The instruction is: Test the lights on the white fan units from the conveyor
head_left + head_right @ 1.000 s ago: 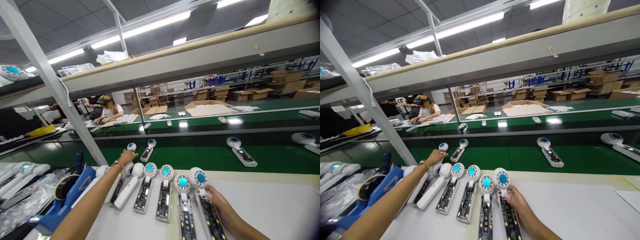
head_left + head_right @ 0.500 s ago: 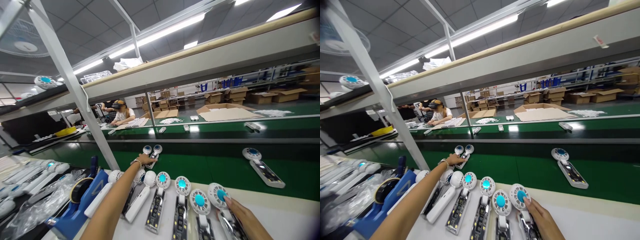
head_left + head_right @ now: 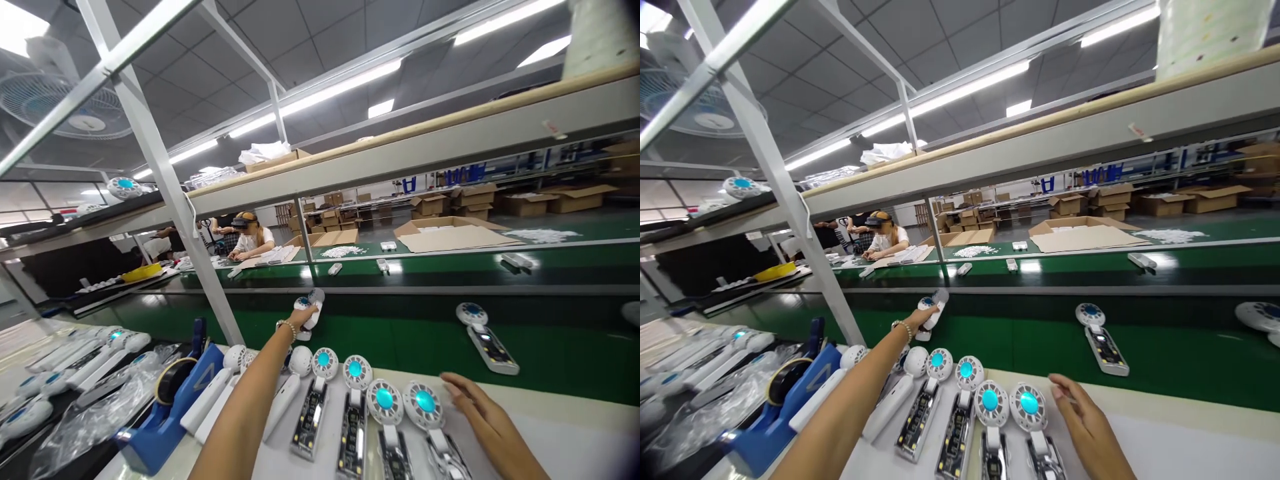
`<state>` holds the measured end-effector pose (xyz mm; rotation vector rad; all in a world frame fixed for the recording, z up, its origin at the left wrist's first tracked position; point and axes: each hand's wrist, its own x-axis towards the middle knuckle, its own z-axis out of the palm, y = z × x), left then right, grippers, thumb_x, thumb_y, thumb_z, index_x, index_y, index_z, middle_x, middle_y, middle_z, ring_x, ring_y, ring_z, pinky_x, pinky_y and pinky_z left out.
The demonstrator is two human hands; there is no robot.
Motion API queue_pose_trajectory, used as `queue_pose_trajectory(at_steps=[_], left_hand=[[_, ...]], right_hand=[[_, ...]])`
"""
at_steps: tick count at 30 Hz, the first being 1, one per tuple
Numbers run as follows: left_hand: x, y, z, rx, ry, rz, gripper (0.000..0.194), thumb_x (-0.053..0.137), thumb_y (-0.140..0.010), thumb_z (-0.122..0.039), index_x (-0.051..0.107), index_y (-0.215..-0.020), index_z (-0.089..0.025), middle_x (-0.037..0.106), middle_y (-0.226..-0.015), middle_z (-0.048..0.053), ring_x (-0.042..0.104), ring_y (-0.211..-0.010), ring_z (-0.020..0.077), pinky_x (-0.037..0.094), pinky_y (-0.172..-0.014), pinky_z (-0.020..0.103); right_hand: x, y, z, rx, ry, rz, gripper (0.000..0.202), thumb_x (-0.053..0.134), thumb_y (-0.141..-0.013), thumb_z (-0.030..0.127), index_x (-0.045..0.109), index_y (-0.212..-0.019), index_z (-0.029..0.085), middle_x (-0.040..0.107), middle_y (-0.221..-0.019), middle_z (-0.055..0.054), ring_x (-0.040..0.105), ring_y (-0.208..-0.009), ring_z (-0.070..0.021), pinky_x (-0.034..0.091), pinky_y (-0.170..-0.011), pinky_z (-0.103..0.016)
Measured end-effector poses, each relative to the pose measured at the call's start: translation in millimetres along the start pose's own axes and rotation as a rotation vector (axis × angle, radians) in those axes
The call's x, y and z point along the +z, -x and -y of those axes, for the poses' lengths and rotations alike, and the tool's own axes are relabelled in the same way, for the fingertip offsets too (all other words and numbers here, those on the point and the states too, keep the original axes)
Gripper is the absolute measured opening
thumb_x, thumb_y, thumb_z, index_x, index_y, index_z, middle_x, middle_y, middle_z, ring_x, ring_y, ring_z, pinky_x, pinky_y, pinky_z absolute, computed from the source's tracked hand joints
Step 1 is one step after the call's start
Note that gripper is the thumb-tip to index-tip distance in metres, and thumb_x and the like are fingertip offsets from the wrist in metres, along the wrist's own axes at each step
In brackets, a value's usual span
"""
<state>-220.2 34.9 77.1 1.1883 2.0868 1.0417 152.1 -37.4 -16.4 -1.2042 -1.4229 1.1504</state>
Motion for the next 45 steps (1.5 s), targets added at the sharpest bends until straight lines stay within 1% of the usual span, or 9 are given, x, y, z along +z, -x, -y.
queue_pose_trajectory(at_steps=[4,8,12,16,19,24,30,38,45], left_hand=[[38.0,32.0,-40.8,0.016,0.252,0.198,0.035,0.058,-0.069,-0.045,0.058,-0.074,-0.01,0.057,-0.06,0.005,0.054,-0.059,0.0177,0.04,-0.052,0.026],[88.6,85.6,-82.6,0.103,0.417,0.402,0.042,0.061,-0.065,-0.049,0.061,-0.08,-0.009,0.058,-0.064,0.005,0.052,-0.056,0.0147,0.038,-0.049,0.023],[119.0,138.2,-106.1,0.174,0.562,0.583,0.052,0.048,-0.07,-0.059,0.061,-0.091,-0.013,0.063,-0.076,0.005,0.057,-0.069,0.0174,0.043,-0.059,0.024],[117.5,161.0,-108.4,0.182,0.63,0.716,0.055,0.048,-0.072,-0.061,0.063,-0.093,-0.013,0.065,-0.086,0.009,0.058,-0.083,0.0237,0.046,-0.068,0.029],[112.1,170.1,-103.4,0.191,0.616,0.641,0.049,0.068,-0.063,-0.047,0.062,-0.1,-0.016,0.065,-0.094,0.009,0.058,-0.091,0.0265,0.048,-0.071,0.029],[100.2,192.3,-88.9,0.03,0.74,0.491,0.086,0.078,-0.057,-0.022,0.034,-0.13,-0.035,0.06,-0.11,0.006,0.06,-0.092,0.0282,0.052,-0.069,0.033],[96.6,187.5,-61.2,-0.256,1.015,0.425,0.05,0.059,-0.073,-0.011,0.045,-0.122,-0.01,0.064,-0.101,0.011,0.062,-0.086,0.0226,0.054,-0.071,0.026],[106.6,167.8,-40.9,-0.178,0.967,0.472,0.059,0.07,-0.064,-0.028,0.048,-0.118,-0.021,0.064,-0.072,0.002,0.06,-0.06,0.0206,0.053,-0.053,0.03],[108.2,183.6,-41.6,-0.029,1.01,0.432,0.055,0.073,-0.061,-0.025,0.046,-0.109,-0.021,0.051,-0.123,0.009,0.062,-0.086,0.028,0.054,-0.069,0.037]], right_hand=[[15.9,-20.9,40.2,-0.094,-0.257,-0.006,0.042,0.051,-0.074,0.054,0.059,-0.1,0.022,0.063,-0.105,-0.01,0.057,-0.098,-0.0294,0.045,-0.083,-0.042],[41.0,-40.8,83.8,0.078,-0.475,0.092,0.053,0.061,-0.067,0.055,0.054,-0.106,0.02,0.06,-0.104,-0.012,0.055,-0.1,-0.0292,0.041,-0.086,-0.044],[39.7,-41.1,111.7,-0.008,-0.544,0.068,0.047,0.06,-0.069,0.053,0.057,-0.1,0.019,0.064,-0.097,-0.007,0.056,-0.095,-0.0256,0.044,-0.08,-0.037],[16.1,-24.5,118.7,-0.021,-0.606,0.139,0.028,0.063,-0.068,0.04,0.06,-0.08,0.016,0.063,-0.073,-0.002,0.058,-0.075,-0.0206,0.045,-0.067,-0.031],[0.5,-16.7,113.7,0.029,-0.626,0.067,0.015,0.061,-0.065,0.029,0.056,-0.068,0.015,0.058,-0.059,0.001,0.056,-0.061,-0.0161,0.044,-0.058,-0.028],[-20.4,-14.1,83.2,0.127,-0.698,0.003,0.024,0.057,-0.06,0.024,0.049,-0.081,0.016,0.061,-0.072,-0.001,0.062,-0.056,-0.0169,0.047,-0.054,-0.031],[-28.7,-7.5,25.4,0.226,-0.774,0.064,0.036,0.056,-0.06,0.028,0.041,-0.09,0.017,0.061,-0.083,-0.006,0.066,-0.059,-0.0213,0.05,-0.055,-0.036],[-21.7,-8.3,-1.6,0.122,-0.664,0.168,0.071,0.067,-0.057,0.037,0.03,-0.116,0.025,0.054,-0.086,0.0,0.066,-0.063,-0.0221,0.05,-0.055,-0.037],[-24.9,-2.5,-3.9,0.218,-0.587,0.151,0.052,0.061,-0.063,0.039,0.039,-0.106,0.02,0.063,-0.079,-0.003,0.061,-0.051,-0.0165,0.044,-0.045,-0.027]])
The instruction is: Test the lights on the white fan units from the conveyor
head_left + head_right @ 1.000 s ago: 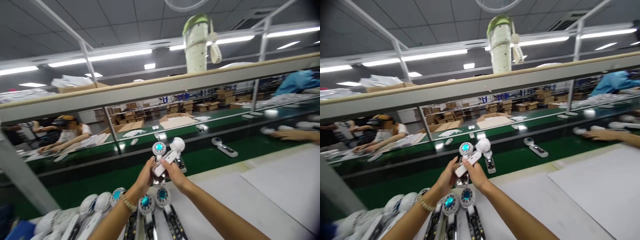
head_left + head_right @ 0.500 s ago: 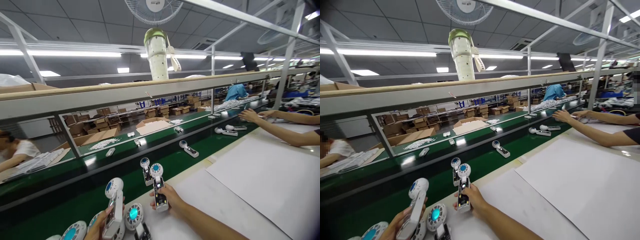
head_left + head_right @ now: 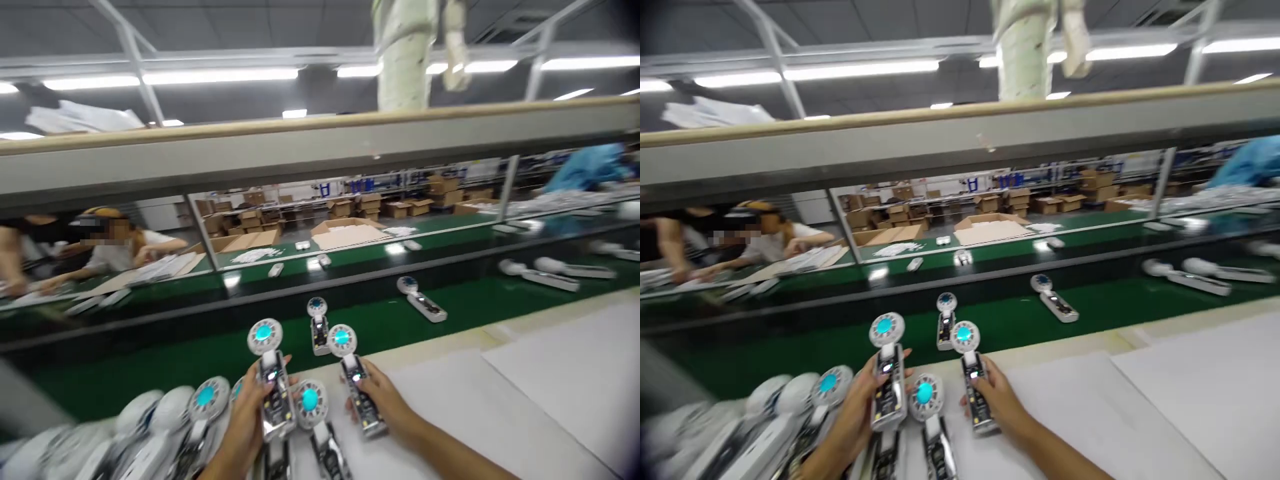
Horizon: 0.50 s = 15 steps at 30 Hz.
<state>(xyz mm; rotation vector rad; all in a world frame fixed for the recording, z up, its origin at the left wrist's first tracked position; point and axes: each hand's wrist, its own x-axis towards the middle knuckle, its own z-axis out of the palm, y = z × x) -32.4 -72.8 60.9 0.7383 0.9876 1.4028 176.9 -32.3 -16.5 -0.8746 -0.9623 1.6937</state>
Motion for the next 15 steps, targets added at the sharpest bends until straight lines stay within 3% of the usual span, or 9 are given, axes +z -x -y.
queue_pose_trajectory(at_steps=[3,11,15], left_hand=[[-3.7,-1.3,6.1,0.038,-0.013,0.064,0.052,0.069,-0.065,-0.023,0.042,-0.109,-0.018,0.052,-0.12,0.014,0.064,-0.077,0.026,0.053,-0.065,0.038],[-12.4,-4.8,15.0,0.037,-0.029,0.16,0.042,0.06,-0.076,-0.018,0.036,-0.11,-0.018,0.057,-0.109,0.014,0.063,-0.079,0.0239,0.051,-0.068,0.036],[-10.5,-2.9,12.5,0.028,-0.035,0.173,0.045,0.059,-0.075,-0.017,0.034,-0.112,-0.018,0.06,-0.099,0.012,0.063,-0.074,0.0228,0.051,-0.066,0.037]], right_hand=[[-3.5,8.9,3.4,0.047,0.104,0.027,0.059,0.059,-0.069,0.043,0.034,-0.116,0.017,0.065,-0.063,-0.002,0.059,-0.049,-0.0162,0.042,-0.048,-0.027],[-5.5,14.8,9.1,0.149,0.198,-0.009,0.066,0.059,-0.069,0.049,0.04,-0.123,0.018,0.068,-0.071,-0.005,0.062,-0.061,-0.0197,0.046,-0.056,-0.029],[-8.8,13.2,7.5,0.16,0.194,0.021,0.068,0.06,-0.071,0.048,0.032,-0.127,0.02,0.067,-0.077,-0.005,0.063,-0.065,-0.02,0.046,-0.057,-0.029]])
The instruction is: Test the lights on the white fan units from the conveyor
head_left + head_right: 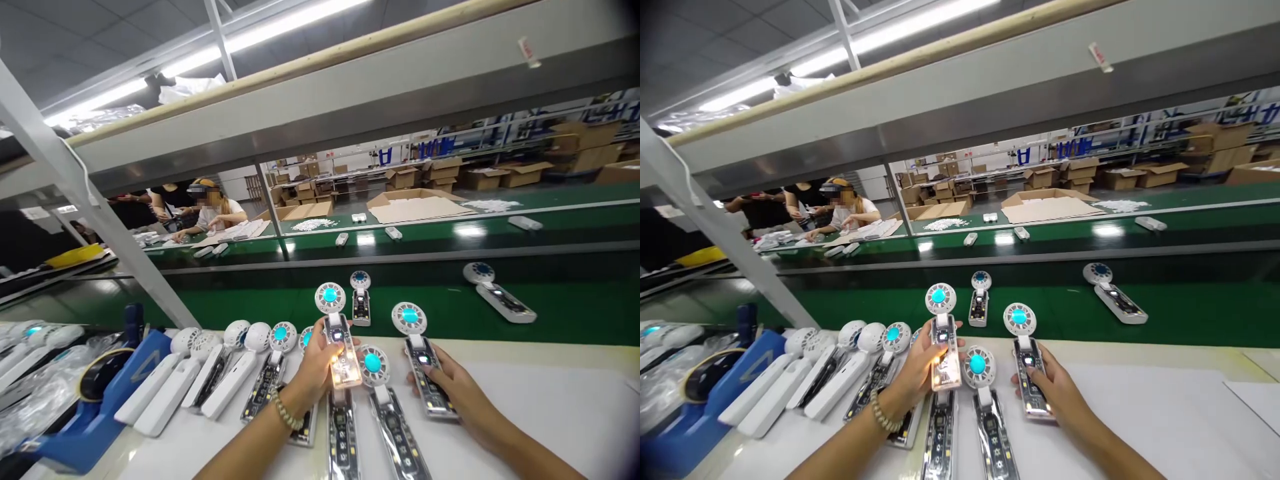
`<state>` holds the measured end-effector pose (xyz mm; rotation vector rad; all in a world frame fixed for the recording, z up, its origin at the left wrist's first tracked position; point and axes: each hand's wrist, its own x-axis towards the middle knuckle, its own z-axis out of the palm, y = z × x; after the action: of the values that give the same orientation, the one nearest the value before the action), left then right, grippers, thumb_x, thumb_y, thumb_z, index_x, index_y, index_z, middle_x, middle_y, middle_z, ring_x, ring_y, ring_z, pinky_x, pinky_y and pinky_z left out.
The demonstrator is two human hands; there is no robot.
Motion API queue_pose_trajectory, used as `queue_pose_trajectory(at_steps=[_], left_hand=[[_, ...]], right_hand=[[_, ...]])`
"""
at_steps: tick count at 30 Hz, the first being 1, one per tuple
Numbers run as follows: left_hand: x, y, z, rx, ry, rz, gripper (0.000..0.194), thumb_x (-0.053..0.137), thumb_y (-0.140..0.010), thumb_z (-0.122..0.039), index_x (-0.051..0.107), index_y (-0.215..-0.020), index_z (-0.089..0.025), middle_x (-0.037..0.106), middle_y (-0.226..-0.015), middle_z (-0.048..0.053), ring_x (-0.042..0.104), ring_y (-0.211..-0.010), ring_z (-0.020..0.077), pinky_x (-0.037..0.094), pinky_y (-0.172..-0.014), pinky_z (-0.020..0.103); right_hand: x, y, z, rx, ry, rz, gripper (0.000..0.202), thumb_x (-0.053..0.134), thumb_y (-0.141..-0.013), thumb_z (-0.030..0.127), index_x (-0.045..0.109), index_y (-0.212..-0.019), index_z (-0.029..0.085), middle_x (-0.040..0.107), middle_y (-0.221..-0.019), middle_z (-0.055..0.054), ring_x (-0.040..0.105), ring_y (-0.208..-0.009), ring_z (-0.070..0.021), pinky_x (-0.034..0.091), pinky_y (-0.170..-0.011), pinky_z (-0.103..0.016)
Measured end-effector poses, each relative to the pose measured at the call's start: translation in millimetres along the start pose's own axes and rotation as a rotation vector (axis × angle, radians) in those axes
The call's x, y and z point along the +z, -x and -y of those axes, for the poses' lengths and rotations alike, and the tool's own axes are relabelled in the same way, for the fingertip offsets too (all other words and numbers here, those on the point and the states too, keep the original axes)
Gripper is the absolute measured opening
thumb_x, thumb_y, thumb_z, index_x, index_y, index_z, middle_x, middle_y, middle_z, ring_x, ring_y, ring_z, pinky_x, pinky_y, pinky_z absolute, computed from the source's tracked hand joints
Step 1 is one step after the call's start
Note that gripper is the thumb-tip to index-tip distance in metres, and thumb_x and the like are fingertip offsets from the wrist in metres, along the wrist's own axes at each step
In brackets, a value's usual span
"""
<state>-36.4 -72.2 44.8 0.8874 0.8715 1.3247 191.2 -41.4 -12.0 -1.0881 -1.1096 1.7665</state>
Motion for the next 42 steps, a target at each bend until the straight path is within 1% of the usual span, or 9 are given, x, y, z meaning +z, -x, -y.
queue_pose_trajectory(at_steps=[4,8,11,17,22,26,30,35,42], left_hand=[[2.6,0.3,-1.9,-0.027,-0.012,0.011,0.046,0.059,-0.075,-0.017,0.035,-0.114,-0.018,0.061,-0.092,0.01,0.063,-0.077,0.0248,0.051,-0.066,0.038],[3.0,0.3,-3.1,-0.04,-0.005,-0.003,0.047,0.06,-0.075,-0.019,0.035,-0.114,-0.018,0.06,-0.097,0.012,0.063,-0.079,0.0264,0.051,-0.067,0.04],[3.1,1.2,-3.8,-0.032,-0.024,-0.003,0.048,0.061,-0.074,-0.02,0.036,-0.114,-0.018,0.061,-0.096,0.012,0.062,-0.083,0.0275,0.05,-0.067,0.038],[4.8,3.1,-6.2,-0.016,-0.041,0.011,0.05,0.064,-0.073,-0.02,0.039,-0.116,-0.021,0.058,-0.107,0.012,0.061,-0.088,0.0265,0.05,-0.068,0.036],[5.2,4.3,-7.9,-0.025,-0.059,0.066,0.048,0.062,-0.076,-0.021,0.038,-0.117,-0.017,0.06,-0.098,0.013,0.061,-0.084,0.0254,0.05,-0.069,0.038],[5.3,4.4,-7.0,-0.015,-0.055,0.074,0.049,0.061,-0.076,-0.021,0.038,-0.119,-0.017,0.06,-0.097,0.014,0.06,-0.084,0.0255,0.05,-0.07,0.039],[5.0,3.3,-5.4,0.016,-0.06,0.085,0.044,0.059,-0.077,-0.019,0.041,-0.118,-0.016,0.06,-0.099,0.014,0.059,-0.087,0.0258,0.049,-0.07,0.038],[4.8,3.1,-4.4,0.003,-0.067,0.079,0.04,0.057,-0.079,-0.02,0.044,-0.116,-0.016,0.061,-0.093,0.013,0.059,-0.088,0.0259,0.049,-0.071,0.037],[3.8,1.7,-2.9,0.016,-0.066,0.082,0.046,0.062,-0.075,-0.022,0.042,-0.116,-0.018,0.062,-0.095,0.012,0.06,-0.087,0.0261,0.05,-0.069,0.037]], right_hand=[[-2.5,-1.2,-2.2,0.008,-0.003,0.021,0.065,0.058,-0.074,0.046,0.029,-0.127,0.021,0.067,-0.078,-0.005,0.063,-0.067,-0.0204,0.046,-0.055,-0.029],[-1.5,0.9,-0.2,0.01,-0.003,0.014,0.064,0.058,-0.074,0.045,0.03,-0.126,0.021,0.066,-0.078,-0.005,0.063,-0.067,-0.0211,0.047,-0.058,-0.031],[-0.6,3.6,2.7,0.002,-0.009,0.025,0.06,0.057,-0.075,0.045,0.032,-0.125,0.021,0.065,-0.079,-0.005,0.064,-0.068,-0.0214,0.047,-0.061,-0.033],[0.6,5.4,4.0,-0.032,-0.004,0.056,0.061,0.057,-0.074,0.046,0.034,-0.125,0.02,0.065,-0.079,-0.005,0.063,-0.068,-0.0213,0.046,-0.059,-0.032],[1.7,3.7,3.5,-0.043,0.001,0.043,0.071,0.059,-0.072,0.046,0.028,-0.129,0.018,0.066,-0.075,-0.004,0.063,-0.065,-0.0204,0.045,-0.057,-0.03],[1.1,4.0,3.0,-0.038,-0.003,0.033,0.066,0.059,-0.074,0.043,0.03,-0.128,0.019,0.067,-0.077,-0.004,0.064,-0.067,-0.0207,0.046,-0.058,-0.031],[1.6,4.5,3.8,0.002,-0.061,0.015,0.059,0.059,-0.075,0.04,0.035,-0.125,0.018,0.068,-0.078,-0.005,0.064,-0.066,-0.0189,0.046,-0.059,-0.029],[4.7,6.1,7.9,0.008,-0.058,0.014,0.054,0.058,-0.076,0.039,0.038,-0.122,0.02,0.068,-0.079,-0.006,0.064,-0.066,-0.019,0.046,-0.055,-0.027],[1.9,3.6,3.7,0.006,-0.053,0.023,0.056,0.058,-0.076,0.04,0.037,-0.124,0.021,0.068,-0.079,-0.004,0.065,-0.068,-0.0207,0.047,-0.057,-0.03]])
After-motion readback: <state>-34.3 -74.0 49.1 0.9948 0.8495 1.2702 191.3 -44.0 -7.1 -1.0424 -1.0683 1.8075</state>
